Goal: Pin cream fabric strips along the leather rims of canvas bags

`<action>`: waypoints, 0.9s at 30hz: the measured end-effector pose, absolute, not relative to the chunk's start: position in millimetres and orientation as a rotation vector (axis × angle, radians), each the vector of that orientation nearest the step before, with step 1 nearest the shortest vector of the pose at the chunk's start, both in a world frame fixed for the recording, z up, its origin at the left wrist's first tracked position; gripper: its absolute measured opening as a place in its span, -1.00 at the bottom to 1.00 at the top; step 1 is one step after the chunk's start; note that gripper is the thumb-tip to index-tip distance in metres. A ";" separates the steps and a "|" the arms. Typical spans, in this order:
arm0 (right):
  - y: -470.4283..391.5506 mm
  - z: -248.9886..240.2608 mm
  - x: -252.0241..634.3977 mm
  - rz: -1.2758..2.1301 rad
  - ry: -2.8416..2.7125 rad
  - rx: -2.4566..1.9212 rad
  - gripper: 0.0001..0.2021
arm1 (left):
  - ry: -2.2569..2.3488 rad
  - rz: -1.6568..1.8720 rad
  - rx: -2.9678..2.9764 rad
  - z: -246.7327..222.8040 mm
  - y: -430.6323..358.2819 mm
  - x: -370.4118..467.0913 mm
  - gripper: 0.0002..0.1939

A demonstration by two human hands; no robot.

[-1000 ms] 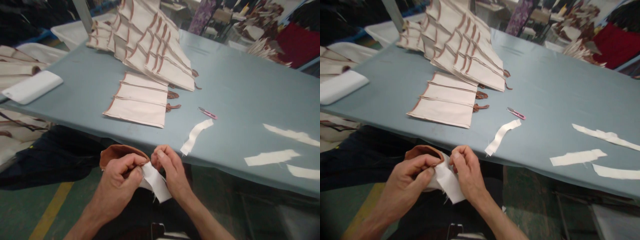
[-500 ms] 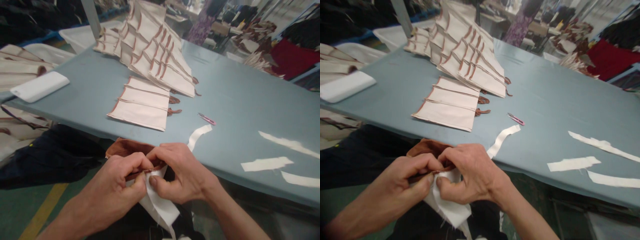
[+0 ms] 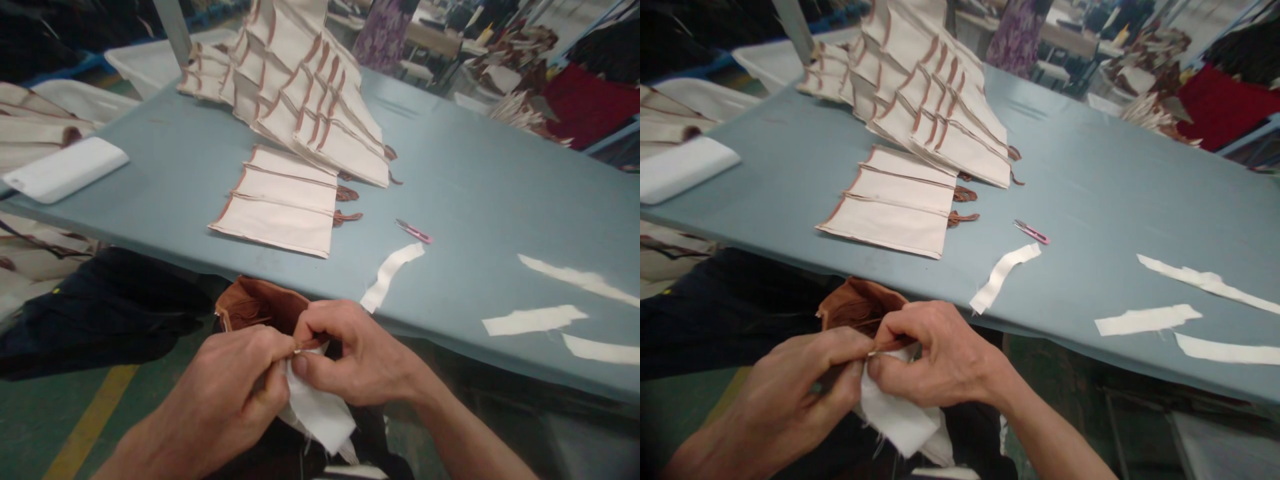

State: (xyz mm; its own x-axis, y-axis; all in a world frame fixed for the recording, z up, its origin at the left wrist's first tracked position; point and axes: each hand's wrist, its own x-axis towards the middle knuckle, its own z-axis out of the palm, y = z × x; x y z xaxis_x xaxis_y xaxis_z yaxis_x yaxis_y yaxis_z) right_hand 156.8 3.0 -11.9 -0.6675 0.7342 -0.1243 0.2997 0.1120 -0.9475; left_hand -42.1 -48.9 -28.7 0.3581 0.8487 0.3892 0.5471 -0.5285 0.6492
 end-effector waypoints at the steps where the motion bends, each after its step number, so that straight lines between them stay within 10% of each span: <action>1: 1.5 -13.4 157.2 1.690 -1.946 -1.001 -0.85 | 1.161 1.042 2.244 -33.4 -49.6 -43.4 -0.74; 6: -6.0 -27.3 159.0 2.242 -1.464 -0.981 -0.81 | 0.925 1.161 2.302 -60.2 -50.9 -50.3 -0.44; 15: -8.0 -45.3 154.8 2.193 -1.283 -1.044 -0.82 | 1.017 1.350 2.321 -62.1 -44.9 -39.7 -0.61; 27: -13.9 -20.1 161.9 0.905 -2.169 -0.883 -0.89 | 1.007 0.786 2.208 -38.7 -41.9 -52.4 -0.69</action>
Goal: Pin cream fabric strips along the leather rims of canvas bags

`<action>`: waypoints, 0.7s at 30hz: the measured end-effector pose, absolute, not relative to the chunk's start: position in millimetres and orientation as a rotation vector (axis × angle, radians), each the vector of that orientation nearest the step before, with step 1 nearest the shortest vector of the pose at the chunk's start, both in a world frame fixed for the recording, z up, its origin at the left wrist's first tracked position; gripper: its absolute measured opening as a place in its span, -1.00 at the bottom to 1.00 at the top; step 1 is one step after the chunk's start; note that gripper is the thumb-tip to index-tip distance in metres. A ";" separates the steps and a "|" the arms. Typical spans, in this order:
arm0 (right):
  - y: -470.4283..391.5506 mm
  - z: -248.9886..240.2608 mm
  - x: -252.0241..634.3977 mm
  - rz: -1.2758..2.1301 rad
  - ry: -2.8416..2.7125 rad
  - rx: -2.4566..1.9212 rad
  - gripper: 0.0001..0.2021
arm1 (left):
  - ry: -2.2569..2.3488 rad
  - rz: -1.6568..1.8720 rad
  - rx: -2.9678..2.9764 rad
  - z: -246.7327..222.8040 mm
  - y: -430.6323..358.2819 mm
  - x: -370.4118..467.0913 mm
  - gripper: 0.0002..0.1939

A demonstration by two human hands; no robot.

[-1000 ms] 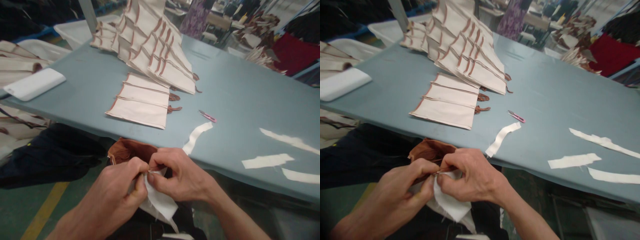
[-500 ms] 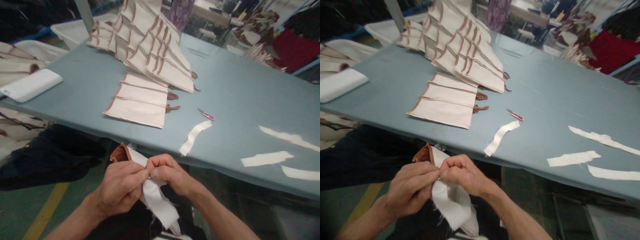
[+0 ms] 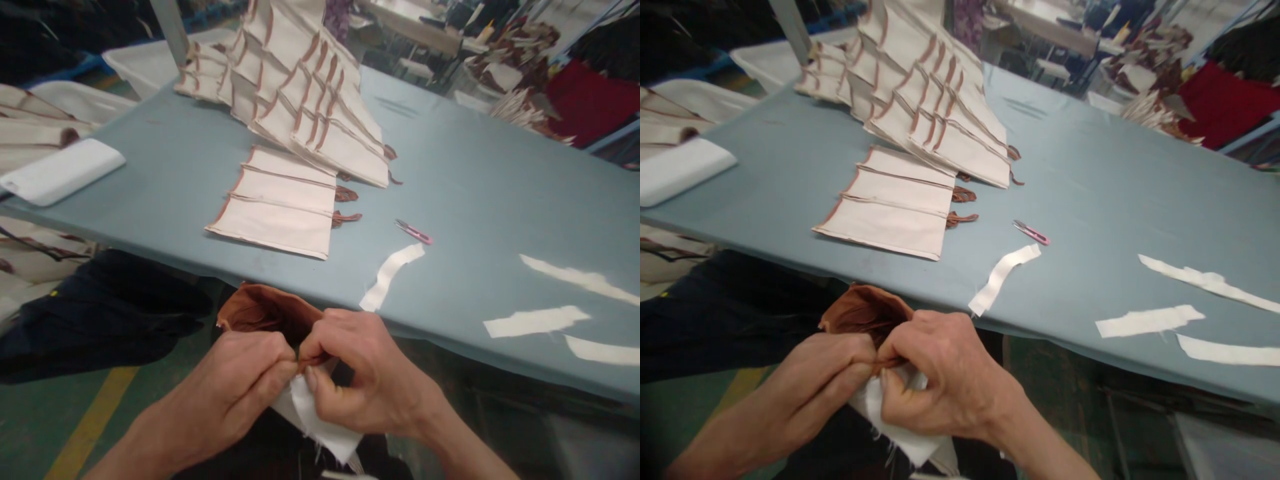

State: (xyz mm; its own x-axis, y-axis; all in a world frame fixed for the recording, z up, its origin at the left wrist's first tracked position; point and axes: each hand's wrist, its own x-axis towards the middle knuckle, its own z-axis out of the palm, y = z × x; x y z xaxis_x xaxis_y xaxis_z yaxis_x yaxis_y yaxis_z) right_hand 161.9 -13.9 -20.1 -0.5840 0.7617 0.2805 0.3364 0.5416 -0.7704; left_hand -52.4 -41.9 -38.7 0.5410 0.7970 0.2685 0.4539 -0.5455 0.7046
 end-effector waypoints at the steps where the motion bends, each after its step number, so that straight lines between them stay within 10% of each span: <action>1: -14.6 -21.9 162.2 0.884 -2.173 -0.887 -0.89 | 0.983 0.785 2.302 -41.4 -41.7 -52.7 -0.70; 21: -20.5 -28.1 167.8 0.960 -2.176 -0.924 -0.88 | 1.137 0.618 2.073 -33.7 -41.3 -40.3 -0.60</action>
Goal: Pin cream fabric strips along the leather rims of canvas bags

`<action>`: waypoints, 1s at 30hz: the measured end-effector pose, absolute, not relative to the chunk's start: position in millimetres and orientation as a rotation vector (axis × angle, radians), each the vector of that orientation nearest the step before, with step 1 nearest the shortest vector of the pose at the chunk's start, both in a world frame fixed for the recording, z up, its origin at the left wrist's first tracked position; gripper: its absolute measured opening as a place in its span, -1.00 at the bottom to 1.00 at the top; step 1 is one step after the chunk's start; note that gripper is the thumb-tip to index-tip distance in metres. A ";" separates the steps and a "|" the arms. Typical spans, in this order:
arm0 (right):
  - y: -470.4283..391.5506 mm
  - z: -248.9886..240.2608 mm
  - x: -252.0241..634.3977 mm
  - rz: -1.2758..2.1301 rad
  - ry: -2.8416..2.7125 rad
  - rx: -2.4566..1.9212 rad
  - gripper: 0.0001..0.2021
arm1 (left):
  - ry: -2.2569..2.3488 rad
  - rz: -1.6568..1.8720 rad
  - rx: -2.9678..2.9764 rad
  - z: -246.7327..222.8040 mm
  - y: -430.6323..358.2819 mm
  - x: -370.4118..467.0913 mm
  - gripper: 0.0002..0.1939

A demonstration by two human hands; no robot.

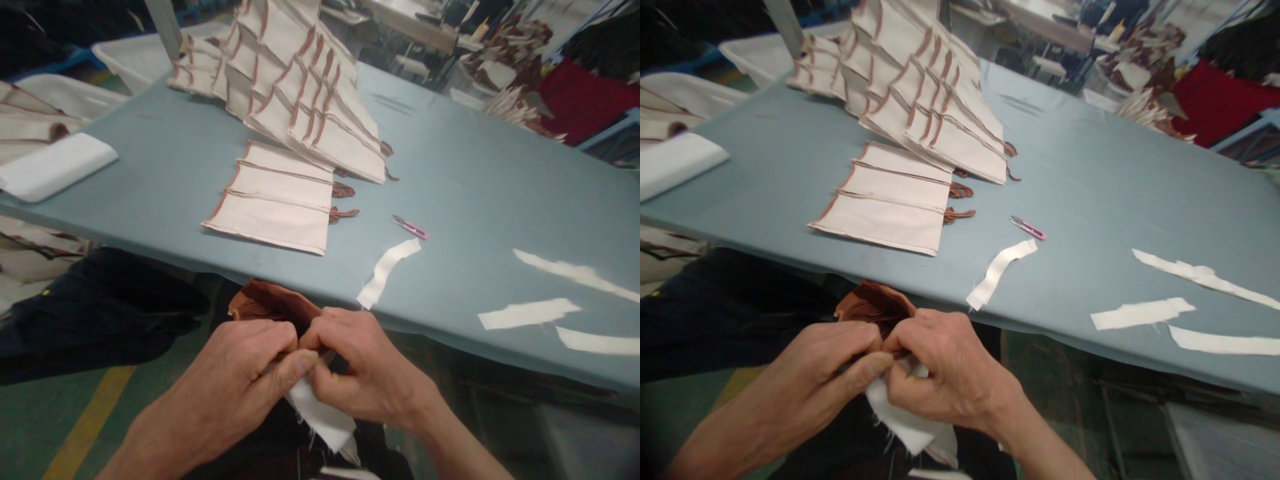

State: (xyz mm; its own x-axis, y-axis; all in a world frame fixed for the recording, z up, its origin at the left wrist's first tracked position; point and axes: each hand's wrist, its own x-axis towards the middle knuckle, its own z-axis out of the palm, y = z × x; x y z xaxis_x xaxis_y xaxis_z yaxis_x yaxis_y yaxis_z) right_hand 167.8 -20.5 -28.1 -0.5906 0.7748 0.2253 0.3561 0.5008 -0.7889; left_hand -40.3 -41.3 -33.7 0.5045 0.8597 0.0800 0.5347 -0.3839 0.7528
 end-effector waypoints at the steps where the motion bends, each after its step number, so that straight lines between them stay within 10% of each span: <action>1: -20.9 -27.3 168.8 0.996 -2.157 -0.925 -0.88 | 1.125 0.633 2.056 -35.1 -42.4 -39.6 -0.59; 10: -10.3 -27.7 176.7 1.575 -2.021 -0.838 -0.77 | 1.059 0.816 1.763 -46.1 -50.3 -36.7 -0.47; 30: -42.6 -16.1 189.3 1.157 -2.378 -0.700 -0.72 | 0.985 0.755 2.188 -47.1 -96.7 -33.8 -0.55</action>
